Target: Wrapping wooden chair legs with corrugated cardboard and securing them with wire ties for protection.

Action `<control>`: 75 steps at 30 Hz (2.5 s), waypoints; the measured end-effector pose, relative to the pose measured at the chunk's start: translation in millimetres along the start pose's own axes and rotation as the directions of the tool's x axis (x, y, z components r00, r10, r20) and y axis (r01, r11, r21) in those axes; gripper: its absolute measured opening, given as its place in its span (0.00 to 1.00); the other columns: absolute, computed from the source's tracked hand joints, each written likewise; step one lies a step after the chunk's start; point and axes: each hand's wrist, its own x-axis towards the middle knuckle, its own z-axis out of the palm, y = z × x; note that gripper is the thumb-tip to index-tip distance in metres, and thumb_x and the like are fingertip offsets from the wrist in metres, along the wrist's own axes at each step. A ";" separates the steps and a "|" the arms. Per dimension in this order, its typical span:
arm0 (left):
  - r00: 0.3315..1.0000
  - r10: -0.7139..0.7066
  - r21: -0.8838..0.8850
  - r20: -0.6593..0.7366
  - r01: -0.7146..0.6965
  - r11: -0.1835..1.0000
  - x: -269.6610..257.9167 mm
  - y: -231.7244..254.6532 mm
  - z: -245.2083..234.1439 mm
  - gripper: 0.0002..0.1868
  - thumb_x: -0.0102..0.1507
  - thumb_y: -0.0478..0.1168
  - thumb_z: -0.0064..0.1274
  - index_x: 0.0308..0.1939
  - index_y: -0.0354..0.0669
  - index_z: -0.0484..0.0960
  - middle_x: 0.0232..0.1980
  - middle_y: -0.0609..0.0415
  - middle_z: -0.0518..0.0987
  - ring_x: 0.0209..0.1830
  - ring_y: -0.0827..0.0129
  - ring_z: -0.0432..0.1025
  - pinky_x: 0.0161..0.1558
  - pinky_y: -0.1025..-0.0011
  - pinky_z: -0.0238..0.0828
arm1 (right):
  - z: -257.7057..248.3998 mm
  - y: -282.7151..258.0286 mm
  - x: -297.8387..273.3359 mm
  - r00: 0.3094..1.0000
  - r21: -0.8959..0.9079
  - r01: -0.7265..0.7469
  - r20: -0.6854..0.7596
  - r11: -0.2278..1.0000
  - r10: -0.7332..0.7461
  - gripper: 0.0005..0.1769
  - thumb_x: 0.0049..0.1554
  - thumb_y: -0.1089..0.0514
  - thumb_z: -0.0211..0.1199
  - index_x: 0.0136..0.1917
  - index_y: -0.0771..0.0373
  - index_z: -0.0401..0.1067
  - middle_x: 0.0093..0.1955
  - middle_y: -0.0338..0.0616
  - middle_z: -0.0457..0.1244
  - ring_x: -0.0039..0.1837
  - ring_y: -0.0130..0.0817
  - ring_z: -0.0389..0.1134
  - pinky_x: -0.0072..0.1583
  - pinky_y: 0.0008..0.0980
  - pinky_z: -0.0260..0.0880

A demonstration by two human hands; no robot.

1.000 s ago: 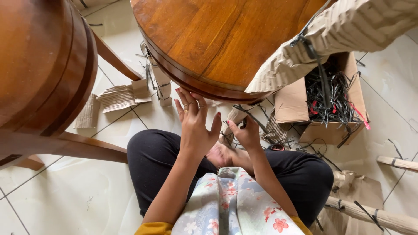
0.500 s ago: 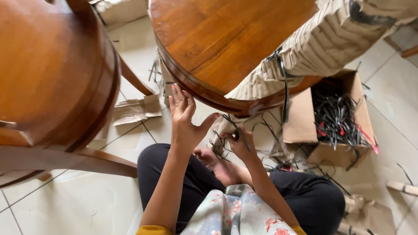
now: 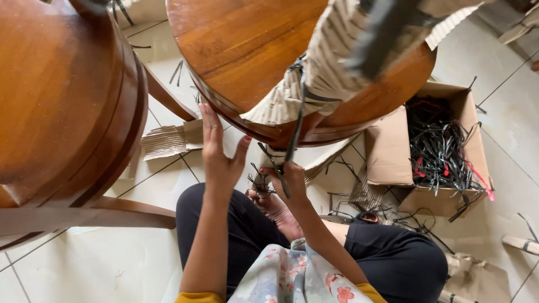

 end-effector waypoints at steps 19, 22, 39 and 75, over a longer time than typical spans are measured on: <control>0.883 0.064 -0.082 0.465 -0.029 0.996 -206.1 21.6 134.3 0.34 0.66 0.38 0.48 0.75 0.32 0.59 0.83 0.31 0.46 0.83 0.39 0.37 0.75 0.53 0.34 | -63.1 210.8 -26.7 0.843 -0.407 -0.322 0.287 0.855 0.455 0.36 0.55 0.72 0.61 0.72 0.45 0.64 0.81 0.40 0.49 0.57 0.66 0.71 0.61 0.62 0.75; 0.879 0.038 -0.129 0.475 0.027 0.991 -204.2 22.6 146.3 0.31 0.66 0.37 0.47 0.73 0.32 0.63 0.82 0.31 0.48 0.83 0.38 0.38 0.74 0.52 0.37 | -51.7 233.2 -25.7 0.828 -0.404 -0.305 0.335 0.862 0.450 0.36 0.55 0.75 0.52 0.71 0.46 0.67 0.83 0.40 0.48 0.58 0.67 0.71 0.60 0.61 0.75; 0.977 -0.077 0.035 0.197 0.072 0.997 -210.3 13.3 119.8 0.58 0.57 0.40 0.62 0.78 0.22 0.37 0.81 0.24 0.27 0.81 0.35 0.22 0.76 0.46 0.19 | -148.3 153.0 7.7 0.965 -0.164 -0.244 0.052 0.956 0.255 0.09 0.55 0.44 0.75 0.46 0.44 0.79 0.38 0.37 0.71 0.44 0.47 0.75 0.49 0.44 0.76; 0.985 -0.089 0.065 0.151 0.080 0.995 -133.2 28.4 106.3 0.50 0.56 0.34 0.60 0.78 0.26 0.51 0.72 0.35 0.66 0.66 0.50 0.69 0.63 0.55 0.64 | -228.8 102.1 156.0 0.799 0.667 -0.486 0.076 0.565 0.597 0.15 0.63 0.49 0.62 0.51 0.63 0.77 0.23 0.49 0.58 0.21 0.28 0.55 0.28 0.21 0.52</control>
